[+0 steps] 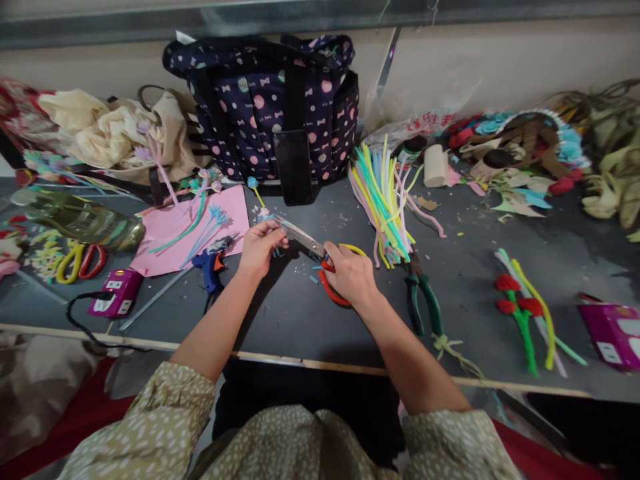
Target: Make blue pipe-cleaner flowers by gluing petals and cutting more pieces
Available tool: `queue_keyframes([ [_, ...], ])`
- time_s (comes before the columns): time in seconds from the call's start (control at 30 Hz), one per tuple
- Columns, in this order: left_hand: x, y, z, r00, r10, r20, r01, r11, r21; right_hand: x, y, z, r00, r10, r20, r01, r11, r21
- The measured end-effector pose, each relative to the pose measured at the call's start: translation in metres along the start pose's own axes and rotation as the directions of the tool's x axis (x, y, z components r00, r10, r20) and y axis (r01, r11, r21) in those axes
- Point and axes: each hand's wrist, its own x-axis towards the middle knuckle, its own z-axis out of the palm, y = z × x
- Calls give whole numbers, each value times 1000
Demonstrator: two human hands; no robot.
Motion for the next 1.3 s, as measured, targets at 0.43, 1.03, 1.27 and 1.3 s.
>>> queue_keyframes([
  [0.43, 0, 2, 0, 1000, -6, 2, 6, 1000, 26, 1, 0, 4, 1000, 19, 23, -20, 997, 71],
  [1.03, -1, 1, -1, 1000, -2, 0, 2, 1000, 18, 1, -1, 2, 999, 13, 38, -16, 998, 66],
  [1.27, 0, -1, -1, 1000, -20, -5, 20, 999, 27, 2, 0, 2, 997, 9, 78, -14, 998, 59],
  [1.3, 0, -1, -1, 1000, -20, -3, 20, 999, 34, 2, 1, 3, 997, 2, 74, -7, 998, 64],
])
